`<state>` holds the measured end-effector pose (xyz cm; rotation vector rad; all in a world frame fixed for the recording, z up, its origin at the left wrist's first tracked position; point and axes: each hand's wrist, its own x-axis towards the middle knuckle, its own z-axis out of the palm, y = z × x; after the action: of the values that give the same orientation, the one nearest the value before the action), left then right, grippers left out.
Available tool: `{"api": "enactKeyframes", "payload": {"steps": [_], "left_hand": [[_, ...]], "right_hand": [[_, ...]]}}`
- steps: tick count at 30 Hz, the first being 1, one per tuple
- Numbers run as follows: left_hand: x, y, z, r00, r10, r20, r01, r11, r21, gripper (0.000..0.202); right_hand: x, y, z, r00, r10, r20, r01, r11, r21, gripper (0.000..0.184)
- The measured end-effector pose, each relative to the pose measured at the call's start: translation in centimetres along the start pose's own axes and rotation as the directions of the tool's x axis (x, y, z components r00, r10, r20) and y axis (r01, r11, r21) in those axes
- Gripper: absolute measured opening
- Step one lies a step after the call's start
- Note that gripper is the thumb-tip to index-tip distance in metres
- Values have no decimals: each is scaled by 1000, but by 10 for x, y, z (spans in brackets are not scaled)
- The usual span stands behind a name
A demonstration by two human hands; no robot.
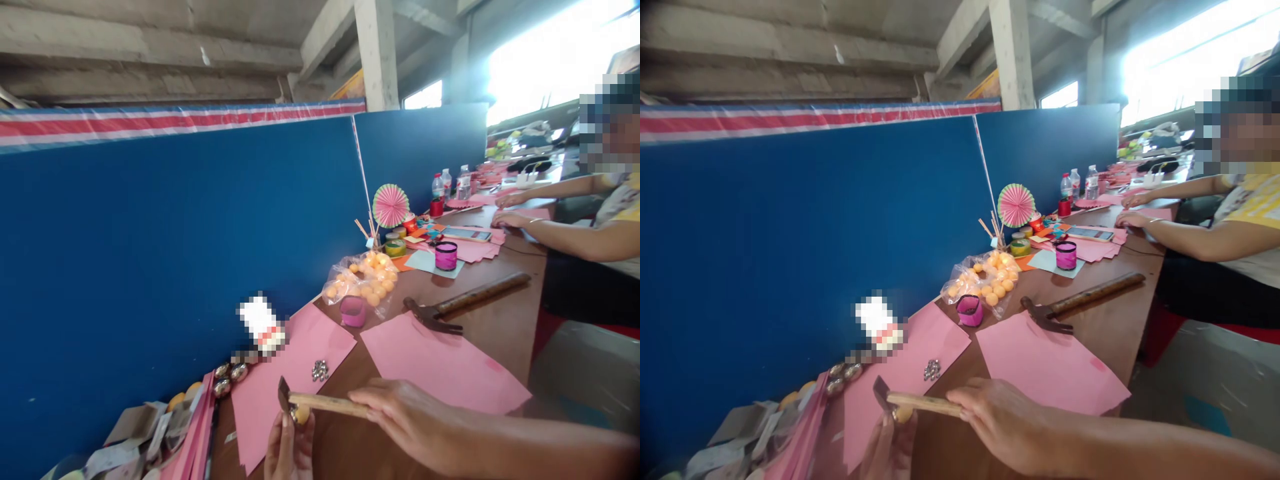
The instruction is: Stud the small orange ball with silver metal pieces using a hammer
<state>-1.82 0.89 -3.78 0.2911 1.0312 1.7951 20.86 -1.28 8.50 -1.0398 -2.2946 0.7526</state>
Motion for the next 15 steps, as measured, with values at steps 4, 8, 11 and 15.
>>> {"api": "enactKeyframes", "payload": {"steps": [4,8,11,15], "left_hand": [[-3,3,4,1000,-29,-3,29,1000,1,27],[-3,4,4,999,-32,39,32,999,-12,22],[-3,5,5,999,-34,-6,33,999,-32,17],[-3,5,3,998,-60,18,60,997,-45,20]], "right_hand": [[0,0,0,1000,-10,5,10,1000,7,32],[-3,2,3,1000,-20,-12,20,1000,-2,34],[-4,2,3,999,-18,-45,19,1000,4,35],[-3,-1,1,1000,-21,-22,21,1000,-3,34]]}}
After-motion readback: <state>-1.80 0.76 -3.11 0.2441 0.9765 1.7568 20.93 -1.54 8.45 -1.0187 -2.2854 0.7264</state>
